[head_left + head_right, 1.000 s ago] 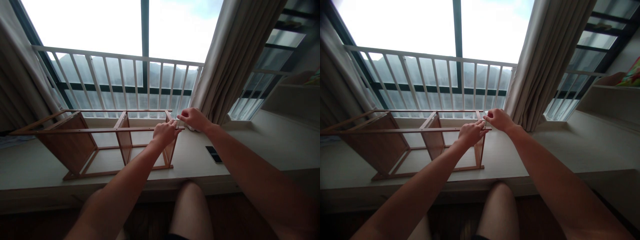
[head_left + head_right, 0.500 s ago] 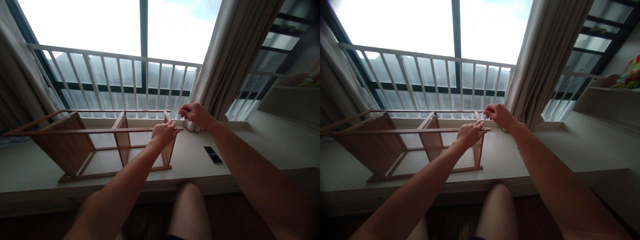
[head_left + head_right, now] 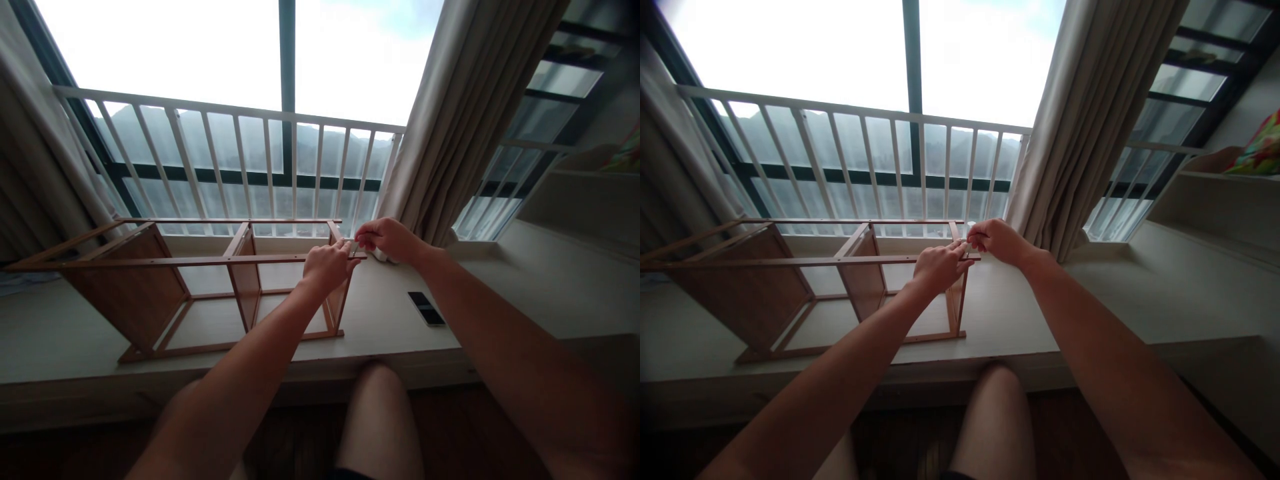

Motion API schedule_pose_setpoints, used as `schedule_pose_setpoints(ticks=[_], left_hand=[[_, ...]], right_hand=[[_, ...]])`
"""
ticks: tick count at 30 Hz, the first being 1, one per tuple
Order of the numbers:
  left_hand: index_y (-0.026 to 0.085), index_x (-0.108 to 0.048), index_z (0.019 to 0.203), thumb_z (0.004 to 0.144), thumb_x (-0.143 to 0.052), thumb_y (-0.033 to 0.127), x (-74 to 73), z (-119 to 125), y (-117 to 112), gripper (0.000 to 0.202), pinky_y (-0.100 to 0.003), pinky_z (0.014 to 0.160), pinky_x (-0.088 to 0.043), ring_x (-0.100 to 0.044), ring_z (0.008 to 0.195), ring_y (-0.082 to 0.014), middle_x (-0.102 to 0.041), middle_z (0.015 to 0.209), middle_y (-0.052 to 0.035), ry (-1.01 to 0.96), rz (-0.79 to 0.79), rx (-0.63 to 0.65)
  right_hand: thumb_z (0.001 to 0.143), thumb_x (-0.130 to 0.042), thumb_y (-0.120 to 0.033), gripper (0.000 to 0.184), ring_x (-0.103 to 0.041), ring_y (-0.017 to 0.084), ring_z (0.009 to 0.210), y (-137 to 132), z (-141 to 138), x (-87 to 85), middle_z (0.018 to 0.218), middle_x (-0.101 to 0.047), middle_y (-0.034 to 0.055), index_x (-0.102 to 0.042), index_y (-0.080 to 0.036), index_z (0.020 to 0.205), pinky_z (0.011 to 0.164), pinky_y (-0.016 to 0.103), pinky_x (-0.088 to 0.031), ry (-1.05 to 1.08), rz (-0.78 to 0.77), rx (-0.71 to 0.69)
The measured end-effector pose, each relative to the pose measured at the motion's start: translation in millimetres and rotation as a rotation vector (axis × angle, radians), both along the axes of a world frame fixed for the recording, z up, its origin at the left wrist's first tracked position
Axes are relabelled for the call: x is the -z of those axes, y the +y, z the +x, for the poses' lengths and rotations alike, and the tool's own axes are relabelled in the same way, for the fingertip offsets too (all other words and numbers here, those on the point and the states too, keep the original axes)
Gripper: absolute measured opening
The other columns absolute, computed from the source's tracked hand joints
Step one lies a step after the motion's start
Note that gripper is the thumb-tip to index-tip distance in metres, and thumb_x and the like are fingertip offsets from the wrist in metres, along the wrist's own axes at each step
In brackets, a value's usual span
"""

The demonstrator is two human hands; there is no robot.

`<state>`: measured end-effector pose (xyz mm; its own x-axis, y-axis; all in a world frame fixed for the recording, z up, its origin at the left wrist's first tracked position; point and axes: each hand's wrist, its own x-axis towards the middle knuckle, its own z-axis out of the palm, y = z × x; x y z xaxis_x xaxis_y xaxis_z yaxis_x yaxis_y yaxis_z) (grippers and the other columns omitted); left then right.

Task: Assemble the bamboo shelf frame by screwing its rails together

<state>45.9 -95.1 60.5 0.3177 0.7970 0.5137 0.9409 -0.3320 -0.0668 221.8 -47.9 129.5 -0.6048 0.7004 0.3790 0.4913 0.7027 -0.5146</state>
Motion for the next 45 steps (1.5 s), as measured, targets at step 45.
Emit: schedule_pose_setpoints(ticks=[45], left_hand=[[0.026,-0.049,0.14,0.095,-0.028,0.061,-2.3,0,-2,0.061,-0.04,0.081,-0.048,-0.064,0.106,-0.0281,-0.052,0.144,-0.0093,0.0,-0.009,-0.003]], right_hand=[[0.081,-0.05,-0.016,0.021,-0.058,0.013,0.053,-10,-11,-14.6,0.057,-0.062,-0.0002,-0.07,-0.014,0.076,0.058,0.023,-0.044,-0.193,0.067,0.07]])
